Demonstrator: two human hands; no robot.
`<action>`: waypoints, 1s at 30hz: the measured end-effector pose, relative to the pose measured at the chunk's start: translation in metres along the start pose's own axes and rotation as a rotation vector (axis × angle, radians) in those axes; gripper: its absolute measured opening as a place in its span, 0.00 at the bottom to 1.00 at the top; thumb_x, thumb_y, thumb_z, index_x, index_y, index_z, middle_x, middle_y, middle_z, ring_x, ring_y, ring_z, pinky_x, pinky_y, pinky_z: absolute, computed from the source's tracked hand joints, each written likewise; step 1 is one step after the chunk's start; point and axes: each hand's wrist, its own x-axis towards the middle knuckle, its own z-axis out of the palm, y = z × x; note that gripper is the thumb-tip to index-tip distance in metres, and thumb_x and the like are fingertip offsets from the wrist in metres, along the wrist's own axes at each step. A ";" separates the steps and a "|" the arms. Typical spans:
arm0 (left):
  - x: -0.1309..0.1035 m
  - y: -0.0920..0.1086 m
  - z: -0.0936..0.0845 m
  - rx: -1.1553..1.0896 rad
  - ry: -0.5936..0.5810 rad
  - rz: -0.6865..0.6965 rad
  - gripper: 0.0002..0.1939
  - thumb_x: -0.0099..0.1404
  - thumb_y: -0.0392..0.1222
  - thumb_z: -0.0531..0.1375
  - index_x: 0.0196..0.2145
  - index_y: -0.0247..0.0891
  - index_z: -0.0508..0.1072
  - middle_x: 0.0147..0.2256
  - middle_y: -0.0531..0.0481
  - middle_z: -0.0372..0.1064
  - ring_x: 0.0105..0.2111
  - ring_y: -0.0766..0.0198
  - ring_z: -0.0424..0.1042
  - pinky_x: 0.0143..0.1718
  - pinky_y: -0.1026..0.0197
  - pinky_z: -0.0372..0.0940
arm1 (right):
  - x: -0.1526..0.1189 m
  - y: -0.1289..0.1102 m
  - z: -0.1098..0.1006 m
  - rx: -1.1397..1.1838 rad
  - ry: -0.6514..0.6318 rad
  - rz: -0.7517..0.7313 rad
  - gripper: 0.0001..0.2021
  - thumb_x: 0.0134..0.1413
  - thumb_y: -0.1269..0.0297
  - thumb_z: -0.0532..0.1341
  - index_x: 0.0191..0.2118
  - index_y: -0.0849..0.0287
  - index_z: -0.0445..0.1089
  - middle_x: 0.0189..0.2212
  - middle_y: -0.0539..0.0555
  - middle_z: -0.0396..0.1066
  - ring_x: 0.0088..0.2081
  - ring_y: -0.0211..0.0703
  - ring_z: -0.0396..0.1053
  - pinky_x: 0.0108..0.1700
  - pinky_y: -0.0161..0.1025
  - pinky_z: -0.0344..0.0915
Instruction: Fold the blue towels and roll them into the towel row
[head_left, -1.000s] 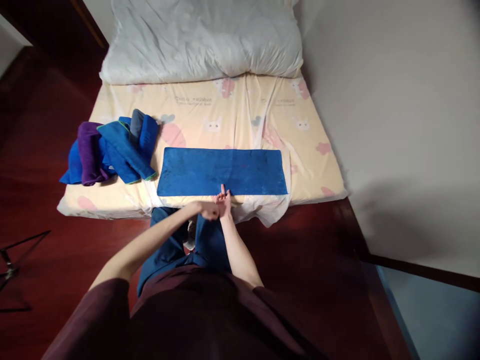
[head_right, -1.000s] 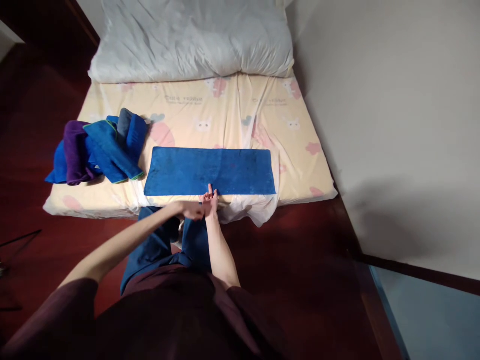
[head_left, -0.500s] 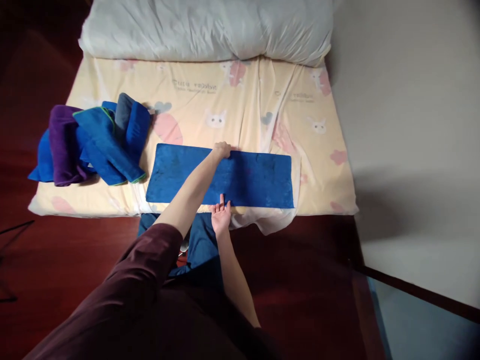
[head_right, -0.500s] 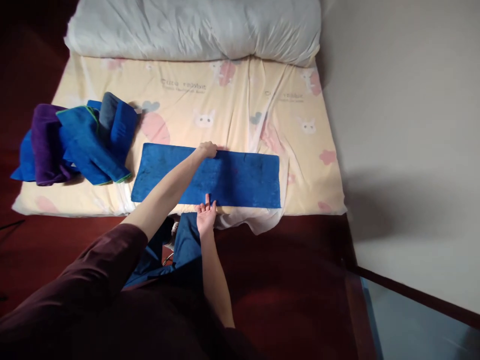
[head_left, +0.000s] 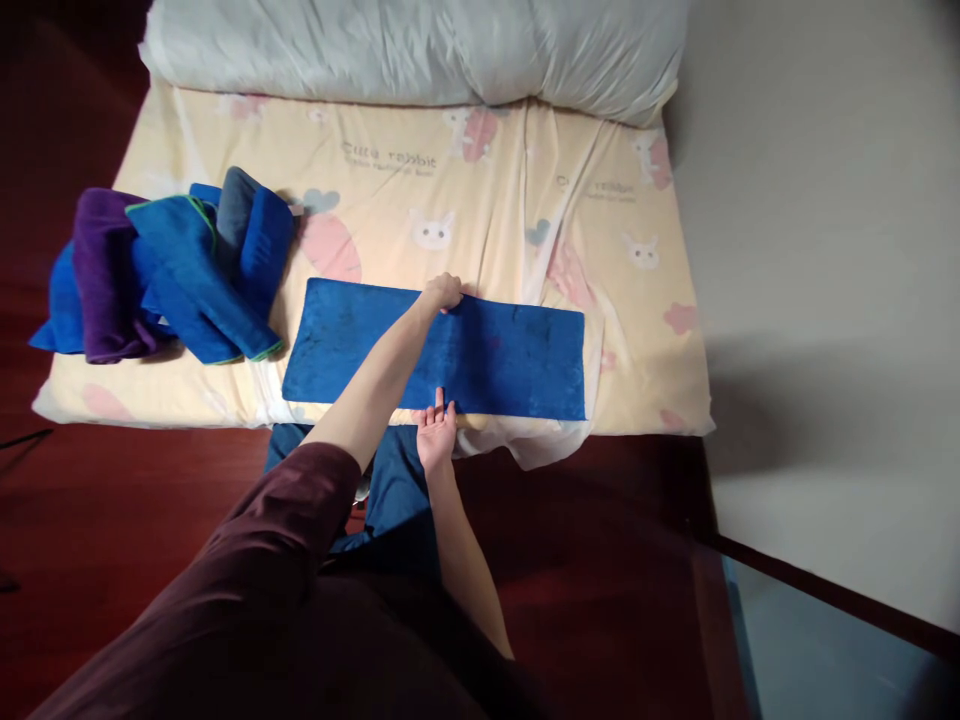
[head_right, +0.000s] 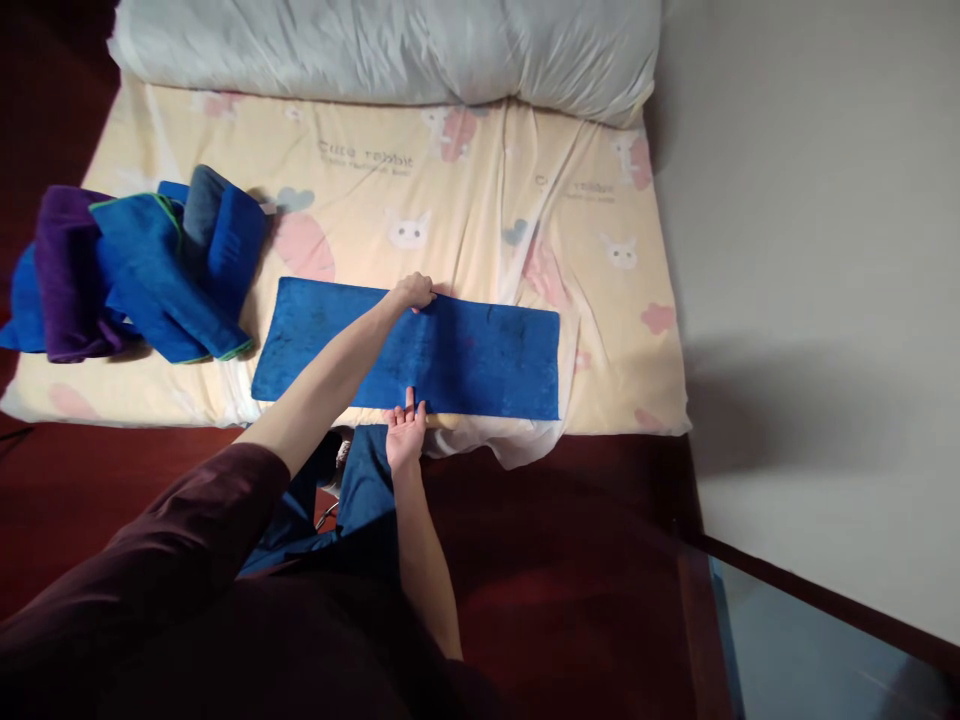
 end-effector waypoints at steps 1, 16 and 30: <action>0.000 0.001 -0.001 0.007 0.011 -0.021 0.19 0.71 0.43 0.61 0.53 0.26 0.79 0.42 0.31 0.78 0.48 0.45 0.79 0.57 0.51 0.69 | 0.000 0.000 -0.001 -0.001 0.001 0.003 0.15 0.75 0.55 0.51 0.53 0.47 0.74 0.70 0.45 0.66 0.37 0.34 0.73 0.51 0.38 0.79; 0.000 -0.011 0.019 -0.001 0.141 -0.025 0.26 0.77 0.41 0.48 0.60 0.18 0.73 0.57 0.20 0.71 0.58 0.42 0.72 0.60 0.50 0.65 | 0.001 0.004 -0.009 -0.069 0.048 0.012 0.16 0.75 0.53 0.51 0.52 0.46 0.74 0.68 0.47 0.69 0.49 0.35 0.76 0.56 0.39 0.76; -0.098 0.014 -0.079 -0.101 0.396 0.080 0.20 0.74 0.43 0.52 0.41 0.29 0.82 0.37 0.36 0.80 0.47 0.49 0.78 0.54 0.56 0.68 | -0.086 -0.043 0.018 -0.403 -0.228 -0.509 0.16 0.73 0.53 0.57 0.41 0.59 0.75 0.53 0.61 0.81 0.39 0.44 0.83 0.39 0.39 0.78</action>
